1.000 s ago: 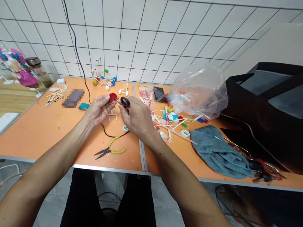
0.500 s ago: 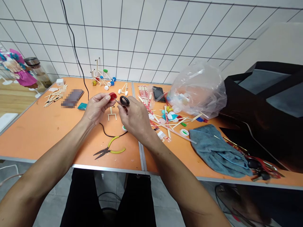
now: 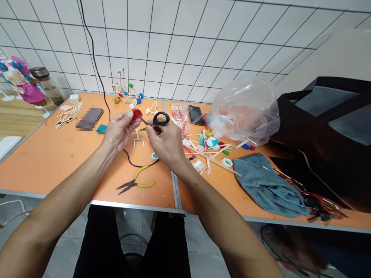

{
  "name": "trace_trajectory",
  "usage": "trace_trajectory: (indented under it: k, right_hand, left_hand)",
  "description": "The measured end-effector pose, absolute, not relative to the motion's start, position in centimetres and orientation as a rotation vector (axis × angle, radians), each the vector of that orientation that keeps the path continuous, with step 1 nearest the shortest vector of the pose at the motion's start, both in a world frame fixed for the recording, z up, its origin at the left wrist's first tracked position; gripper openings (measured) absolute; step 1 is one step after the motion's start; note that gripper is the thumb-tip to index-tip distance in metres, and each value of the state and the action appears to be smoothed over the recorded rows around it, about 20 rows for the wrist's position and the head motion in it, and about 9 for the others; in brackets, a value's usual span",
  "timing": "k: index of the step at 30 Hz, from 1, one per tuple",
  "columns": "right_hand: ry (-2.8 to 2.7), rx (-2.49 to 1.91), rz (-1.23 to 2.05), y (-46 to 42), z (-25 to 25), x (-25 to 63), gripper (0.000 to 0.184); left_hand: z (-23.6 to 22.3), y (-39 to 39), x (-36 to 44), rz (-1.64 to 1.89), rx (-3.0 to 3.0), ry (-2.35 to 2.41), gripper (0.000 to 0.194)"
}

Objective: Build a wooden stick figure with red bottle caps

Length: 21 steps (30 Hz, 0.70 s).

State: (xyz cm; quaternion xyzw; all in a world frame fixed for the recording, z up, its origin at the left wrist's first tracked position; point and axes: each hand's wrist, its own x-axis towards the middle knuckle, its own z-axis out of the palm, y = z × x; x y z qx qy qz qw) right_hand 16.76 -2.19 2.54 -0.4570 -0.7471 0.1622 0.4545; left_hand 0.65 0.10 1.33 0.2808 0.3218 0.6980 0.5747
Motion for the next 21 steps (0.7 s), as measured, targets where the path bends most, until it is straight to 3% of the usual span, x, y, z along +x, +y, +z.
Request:
trace_trajectory:
  k: [13, 21]
  right_hand:
    - [-1.95, -1.171, 0.266, -2.09, 2.14, 17.02, 0.025]
    - [-2.038, -1.24, 0.134, -2.04, 2.16, 17.29, 0.027]
  left_hand:
    - [1.16, 0.36, 0.68, 1.55, 0.439, 0.735, 0.008]
    - [1.35, 0.11, 1.17, 1.559, 0.39, 0.737, 0.014]
